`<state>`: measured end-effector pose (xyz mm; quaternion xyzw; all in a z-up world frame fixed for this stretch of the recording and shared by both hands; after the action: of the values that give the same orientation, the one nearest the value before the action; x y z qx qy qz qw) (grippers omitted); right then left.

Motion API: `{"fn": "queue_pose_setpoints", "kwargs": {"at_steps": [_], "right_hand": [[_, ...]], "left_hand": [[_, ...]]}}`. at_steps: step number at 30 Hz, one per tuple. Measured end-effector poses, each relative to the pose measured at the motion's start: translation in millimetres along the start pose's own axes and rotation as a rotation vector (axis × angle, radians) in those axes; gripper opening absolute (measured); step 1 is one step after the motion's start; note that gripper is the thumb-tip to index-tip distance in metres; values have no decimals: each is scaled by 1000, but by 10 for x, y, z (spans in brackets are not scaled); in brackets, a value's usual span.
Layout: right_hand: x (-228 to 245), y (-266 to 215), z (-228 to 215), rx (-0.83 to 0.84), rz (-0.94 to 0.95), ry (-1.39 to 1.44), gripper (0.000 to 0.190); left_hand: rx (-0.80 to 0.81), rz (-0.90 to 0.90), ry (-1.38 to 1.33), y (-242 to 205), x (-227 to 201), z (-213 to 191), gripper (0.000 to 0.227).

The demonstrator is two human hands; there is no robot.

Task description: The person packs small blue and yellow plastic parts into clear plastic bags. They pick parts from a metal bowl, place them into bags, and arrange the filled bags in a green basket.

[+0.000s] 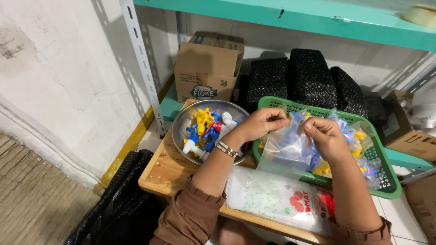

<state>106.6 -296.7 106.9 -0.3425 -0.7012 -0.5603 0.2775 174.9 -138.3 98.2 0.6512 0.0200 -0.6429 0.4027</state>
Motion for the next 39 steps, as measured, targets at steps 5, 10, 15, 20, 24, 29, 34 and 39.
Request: {"fn": "queue_pose_setpoints", "kwargs": {"at_steps": [5,10,15,20,24,29,34,39], "right_hand": [[-277,-48,-158,-39,83,-81,22],[-127,-4,-42,-60,116,-231,11],[137,91,223,-5,91,-404,12],[263,227,436,70,136,-570,15],[284,436,847,222,146,-748,18],[-235,798,1431,358,54,-874,16],[-854,1121,1917,428,-17,-964,20],[-926,1202,2131,529,138,-840,35]], "left_hand": [[-28,15,-6,-22,-85,-62,10],[-63,38,28,-71,-236,-197,8],[-120,74,161,-279,-571,-474,3],[-258,70,168,-693,-835,-1009,3],[-463,123,59,-971,-733,-1591,8],[-640,150,61,-1066,-643,-1917,8],[-730,175,-3,-1097,-574,-2054,9],[-704,238,-169,-1077,-654,-1927,10]]}}
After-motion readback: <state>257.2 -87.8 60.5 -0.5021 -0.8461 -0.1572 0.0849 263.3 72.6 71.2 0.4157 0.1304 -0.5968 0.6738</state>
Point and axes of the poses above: each hand's wrist, its own y-axis towards the middle knuckle, its own z-axis out of the palm, x = y × z, the point moved 5 cm from there along y, towards the middle knuckle, and after that the axes turned 9 degrees about -y, right-handed, at the moved point
